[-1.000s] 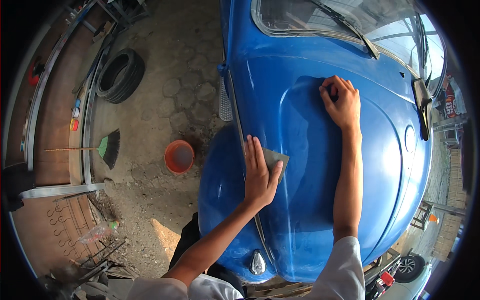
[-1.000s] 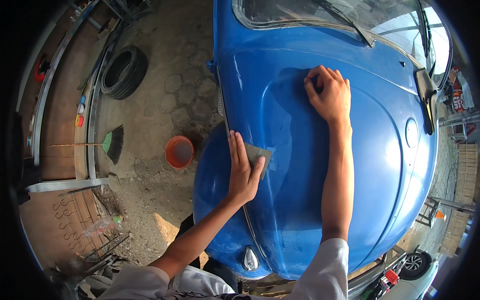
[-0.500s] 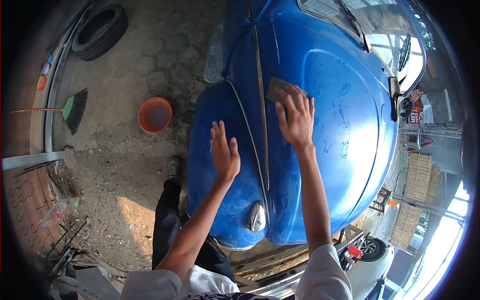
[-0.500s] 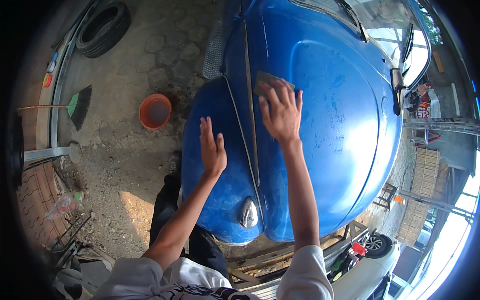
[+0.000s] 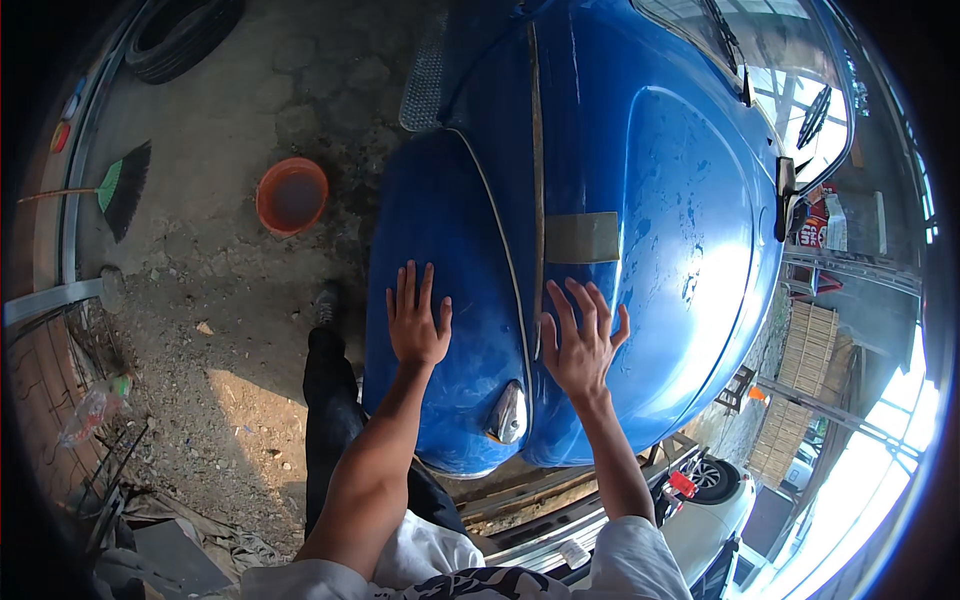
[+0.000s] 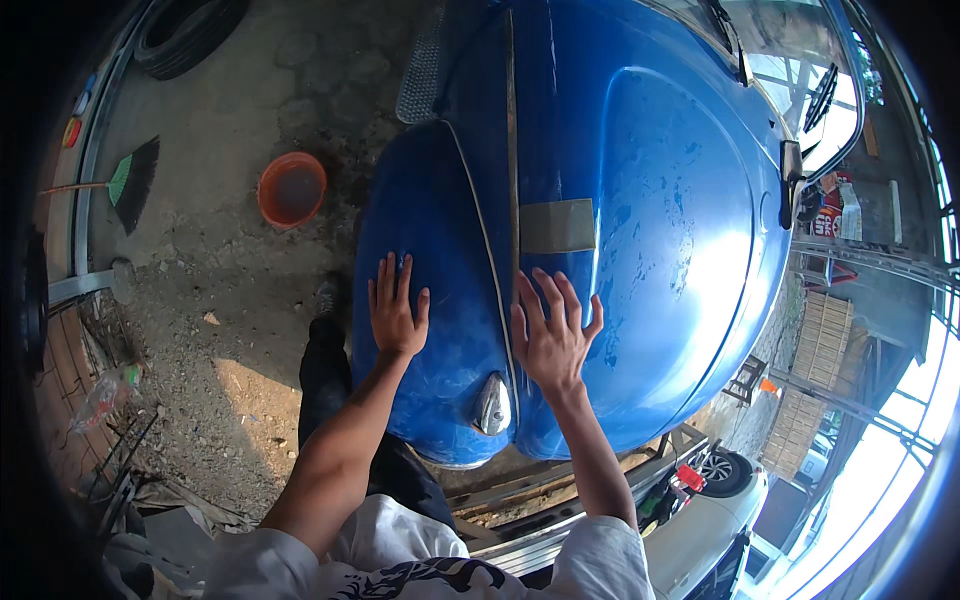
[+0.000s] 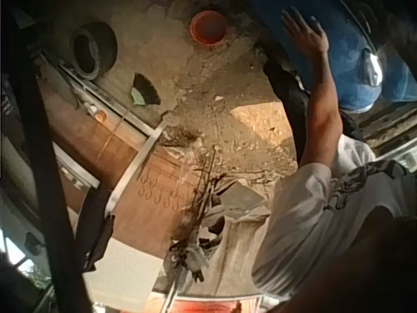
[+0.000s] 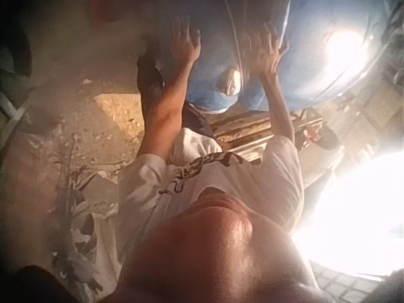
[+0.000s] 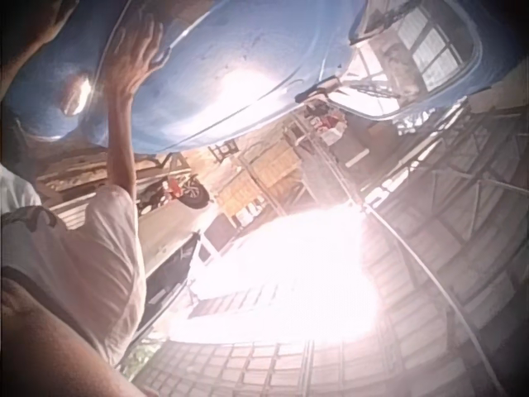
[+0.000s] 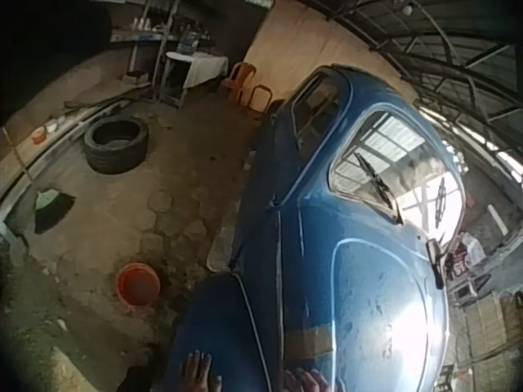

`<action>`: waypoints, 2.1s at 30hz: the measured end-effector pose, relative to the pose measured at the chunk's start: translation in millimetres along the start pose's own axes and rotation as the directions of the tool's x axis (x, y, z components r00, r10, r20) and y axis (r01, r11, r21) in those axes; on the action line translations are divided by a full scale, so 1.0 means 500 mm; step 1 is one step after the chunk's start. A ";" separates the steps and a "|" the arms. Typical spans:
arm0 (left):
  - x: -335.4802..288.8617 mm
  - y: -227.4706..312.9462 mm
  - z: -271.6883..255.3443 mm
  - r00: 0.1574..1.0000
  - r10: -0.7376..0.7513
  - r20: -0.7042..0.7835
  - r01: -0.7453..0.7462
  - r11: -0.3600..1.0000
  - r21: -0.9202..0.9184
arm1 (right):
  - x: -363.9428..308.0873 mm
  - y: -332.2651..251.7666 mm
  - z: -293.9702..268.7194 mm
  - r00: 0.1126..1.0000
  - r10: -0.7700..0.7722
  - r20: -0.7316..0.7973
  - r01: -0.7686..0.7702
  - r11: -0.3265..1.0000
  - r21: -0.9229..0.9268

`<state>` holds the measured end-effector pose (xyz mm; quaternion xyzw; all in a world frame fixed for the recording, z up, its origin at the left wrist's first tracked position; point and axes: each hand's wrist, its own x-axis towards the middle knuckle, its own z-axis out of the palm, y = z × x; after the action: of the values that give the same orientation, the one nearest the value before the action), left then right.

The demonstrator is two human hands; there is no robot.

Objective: The person dips sandpaper into a bucket of water and sands the exterior panels of a car by hand.

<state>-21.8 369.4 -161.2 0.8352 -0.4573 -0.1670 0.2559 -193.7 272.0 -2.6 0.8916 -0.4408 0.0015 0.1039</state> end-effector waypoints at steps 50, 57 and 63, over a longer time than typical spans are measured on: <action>0.009 -0.005 -0.012 0.997 -0.050 0.057 0.047 0.998 0.049 | -0.025 0.031 0.026 0.962 0.026 0.273 -0.080 0.979 0.188; 0.009 0.005 -0.011 0.997 -0.051 0.059 0.051 0.999 -0.003 | 0.024 0.043 0.045 0.979 -0.015 0.203 -0.004 0.996 0.094; 0.021 0.005 -0.011 0.998 -0.049 0.051 0.050 0.999 -0.022 | 0.222 0.022 0.007 0.987 0.094 0.132 -0.110 0.987 0.116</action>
<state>-15.3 360.9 -155.9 0.8387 -0.4410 -0.1996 0.2496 -134.8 177.7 6.3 0.8708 -0.4907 -0.0223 0.0207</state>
